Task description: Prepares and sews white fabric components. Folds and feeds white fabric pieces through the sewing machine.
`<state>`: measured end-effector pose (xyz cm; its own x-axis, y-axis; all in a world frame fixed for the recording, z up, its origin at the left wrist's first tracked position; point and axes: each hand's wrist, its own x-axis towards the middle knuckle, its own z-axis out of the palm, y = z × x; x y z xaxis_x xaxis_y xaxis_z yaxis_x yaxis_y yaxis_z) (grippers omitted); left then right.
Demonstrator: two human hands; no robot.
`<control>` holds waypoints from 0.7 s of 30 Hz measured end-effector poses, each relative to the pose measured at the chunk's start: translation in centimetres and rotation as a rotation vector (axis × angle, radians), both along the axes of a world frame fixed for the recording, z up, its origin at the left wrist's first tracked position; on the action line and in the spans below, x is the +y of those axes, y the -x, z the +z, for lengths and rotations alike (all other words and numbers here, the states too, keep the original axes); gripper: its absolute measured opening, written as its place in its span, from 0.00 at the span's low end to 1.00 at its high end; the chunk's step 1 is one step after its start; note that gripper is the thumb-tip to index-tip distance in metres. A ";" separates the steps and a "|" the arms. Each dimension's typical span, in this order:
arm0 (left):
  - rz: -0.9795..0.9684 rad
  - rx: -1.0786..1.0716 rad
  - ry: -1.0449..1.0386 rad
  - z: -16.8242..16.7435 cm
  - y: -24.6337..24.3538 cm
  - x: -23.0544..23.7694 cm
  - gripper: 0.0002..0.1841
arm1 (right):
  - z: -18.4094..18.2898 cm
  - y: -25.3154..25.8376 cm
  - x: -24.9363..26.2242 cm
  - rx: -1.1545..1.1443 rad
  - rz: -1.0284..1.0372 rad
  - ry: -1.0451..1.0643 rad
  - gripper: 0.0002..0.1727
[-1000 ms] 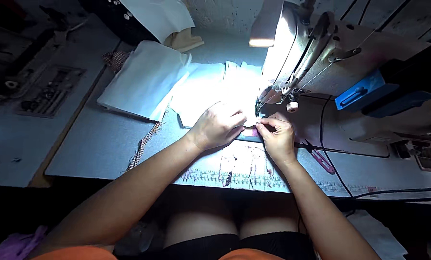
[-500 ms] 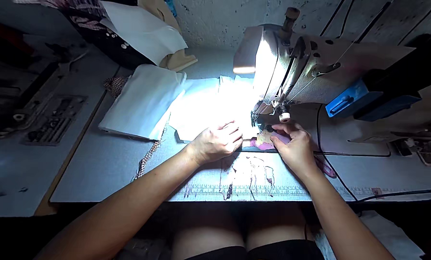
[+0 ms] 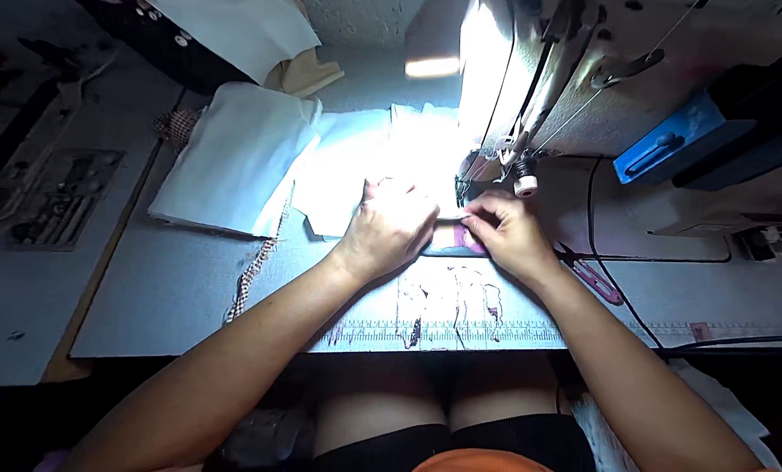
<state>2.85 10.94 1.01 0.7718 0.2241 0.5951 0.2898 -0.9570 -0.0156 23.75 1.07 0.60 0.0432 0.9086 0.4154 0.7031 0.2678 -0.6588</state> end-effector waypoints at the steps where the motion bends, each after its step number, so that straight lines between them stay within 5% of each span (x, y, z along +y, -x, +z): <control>1: 0.046 -0.002 0.026 0.0 -0.4 -0.3 0.12 | 0.1 -0.1 0.0 0.043 0.005 0.036 0.06; 11: -0.034 -0.034 0.078 -0.6 -1.8 0.1 0.12 | 0.4 -1.0 0.6 0.168 0.027 0.131 0.09; 13: -0.036 -0.031 0.055 -0.6 -1.7 0.1 0.12 | 0.1 -1.0 0.4 0.101 0.036 0.045 0.16; 21: -0.099 0.056 -0.200 -0.2 -1.6 -0.2 0.12 | -0.6 -0.1 -0.5 -0.345 0.052 -0.205 0.09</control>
